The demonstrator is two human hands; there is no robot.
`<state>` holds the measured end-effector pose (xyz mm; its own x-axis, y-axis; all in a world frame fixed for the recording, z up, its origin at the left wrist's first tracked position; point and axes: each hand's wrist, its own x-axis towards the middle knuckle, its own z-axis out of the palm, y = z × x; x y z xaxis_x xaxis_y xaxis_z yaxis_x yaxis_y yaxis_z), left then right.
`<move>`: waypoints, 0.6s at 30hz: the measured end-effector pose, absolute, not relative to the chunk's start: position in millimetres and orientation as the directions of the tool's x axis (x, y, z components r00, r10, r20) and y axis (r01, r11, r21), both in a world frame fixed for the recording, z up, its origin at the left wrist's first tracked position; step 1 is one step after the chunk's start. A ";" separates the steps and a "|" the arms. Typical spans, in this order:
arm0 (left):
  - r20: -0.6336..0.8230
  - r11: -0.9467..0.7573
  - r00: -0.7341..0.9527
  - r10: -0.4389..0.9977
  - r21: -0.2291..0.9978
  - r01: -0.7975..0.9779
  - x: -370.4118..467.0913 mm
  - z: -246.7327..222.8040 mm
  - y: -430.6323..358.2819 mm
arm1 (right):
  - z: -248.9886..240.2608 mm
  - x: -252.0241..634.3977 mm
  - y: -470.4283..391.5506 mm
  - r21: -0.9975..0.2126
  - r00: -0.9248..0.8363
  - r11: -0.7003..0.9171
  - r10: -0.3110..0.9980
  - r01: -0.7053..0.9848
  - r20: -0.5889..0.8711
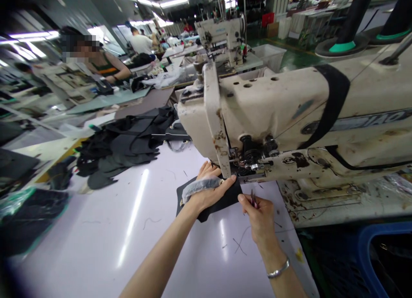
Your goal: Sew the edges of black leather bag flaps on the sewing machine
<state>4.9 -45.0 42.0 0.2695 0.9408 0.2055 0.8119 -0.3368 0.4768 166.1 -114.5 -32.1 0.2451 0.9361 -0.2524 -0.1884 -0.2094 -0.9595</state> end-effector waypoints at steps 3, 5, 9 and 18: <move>0.201 -0.316 0.247 0.948 0.497 0.808 7.2 44.5 -43.9 | -32.2 166.6 -114.9 -0.960 0.244 -0.215 0.936 -0.181 -0.255; 0.181 -0.309 0.251 0.951 0.506 0.805 7.3 45.1 -42.9 | -31.3 166.3 -114.8 -0.961 0.244 -0.218 0.936 -0.170 -0.255; 0.138 -0.286 0.252 0.958 0.542 0.790 5.3 45.3 -37.1 | -29.9 164.1 -113.1 -0.965 0.235 -0.209 0.941 -0.156 -0.242; 0.047 -0.199 0.238 0.970 0.713 0.673 -4.4 44.8 -23.4 | -32.0 160.6 -106.3 -0.974 0.253 -0.167 0.946 -0.153 -0.202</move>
<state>-4.4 -23.4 44.8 0.2375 0.9702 0.0474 0.6726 -0.1995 0.7126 160.6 -106.3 -32.0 0.2530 0.9462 -0.2018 -0.1530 -0.1668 -0.9740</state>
